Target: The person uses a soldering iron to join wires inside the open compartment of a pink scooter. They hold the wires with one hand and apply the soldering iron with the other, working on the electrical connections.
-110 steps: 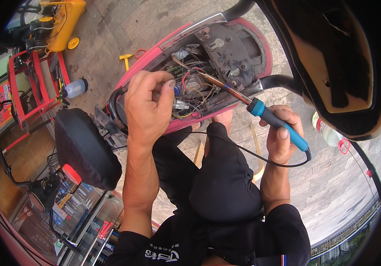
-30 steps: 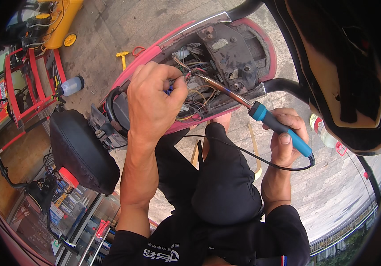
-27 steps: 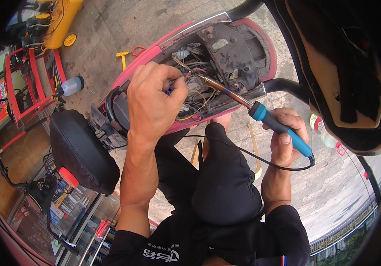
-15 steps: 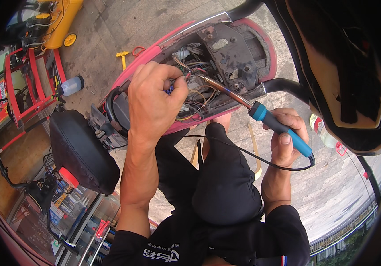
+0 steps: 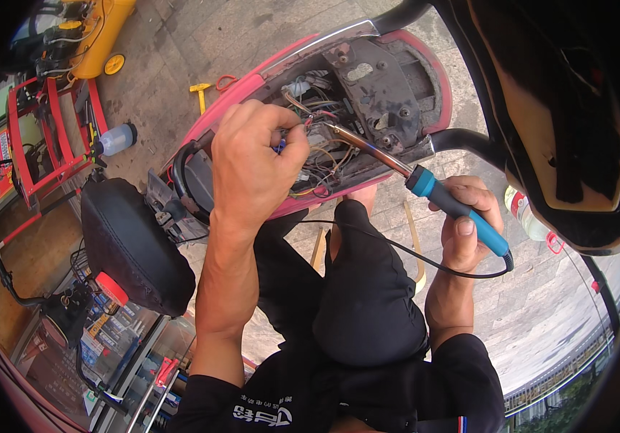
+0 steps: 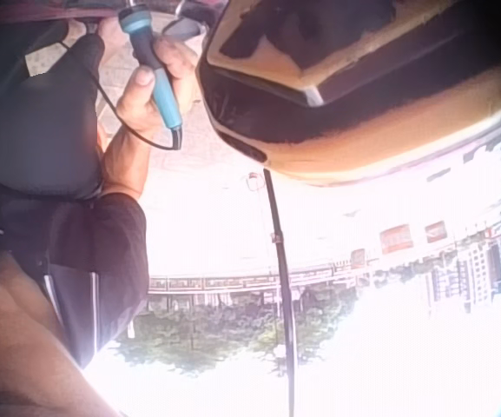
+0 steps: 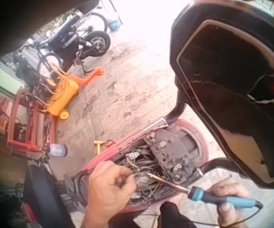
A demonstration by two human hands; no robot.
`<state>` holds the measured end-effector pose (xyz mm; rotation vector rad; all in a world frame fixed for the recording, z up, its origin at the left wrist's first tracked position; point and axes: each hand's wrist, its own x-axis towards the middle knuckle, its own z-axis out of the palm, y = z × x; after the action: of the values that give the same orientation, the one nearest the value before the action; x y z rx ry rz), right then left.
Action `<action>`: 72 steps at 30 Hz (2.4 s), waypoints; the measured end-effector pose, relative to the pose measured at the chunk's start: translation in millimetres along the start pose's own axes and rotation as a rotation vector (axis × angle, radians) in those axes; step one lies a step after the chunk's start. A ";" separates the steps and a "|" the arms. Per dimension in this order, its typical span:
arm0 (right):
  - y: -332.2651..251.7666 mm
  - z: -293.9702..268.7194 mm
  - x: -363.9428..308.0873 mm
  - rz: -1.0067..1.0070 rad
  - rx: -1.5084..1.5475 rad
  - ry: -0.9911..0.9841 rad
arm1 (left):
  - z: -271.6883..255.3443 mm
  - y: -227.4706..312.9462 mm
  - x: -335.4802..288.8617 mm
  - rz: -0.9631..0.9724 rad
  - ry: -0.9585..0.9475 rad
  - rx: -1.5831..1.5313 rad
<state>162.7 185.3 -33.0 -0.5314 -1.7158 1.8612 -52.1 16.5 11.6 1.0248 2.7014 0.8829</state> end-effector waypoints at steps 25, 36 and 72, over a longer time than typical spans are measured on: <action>1.1 1.9 4.3 -0.051 -0.009 0.012 | 4.8 -0.9 -0.4 -0.050 -0.022 -0.032; -0.4 1.4 4.0 -0.040 0.000 0.016 | 8.1 -0.4 -1.1 -0.038 -0.017 -0.057; -0.1 -4.3 1.5 -0.047 -0.052 -0.008 | -1.5 -8.0 -21.2 -0.156 0.076 -0.245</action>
<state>164.3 189.6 -33.3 -0.5008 -1.7703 1.7927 -41.0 -2.6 6.4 0.7342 2.6039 1.2059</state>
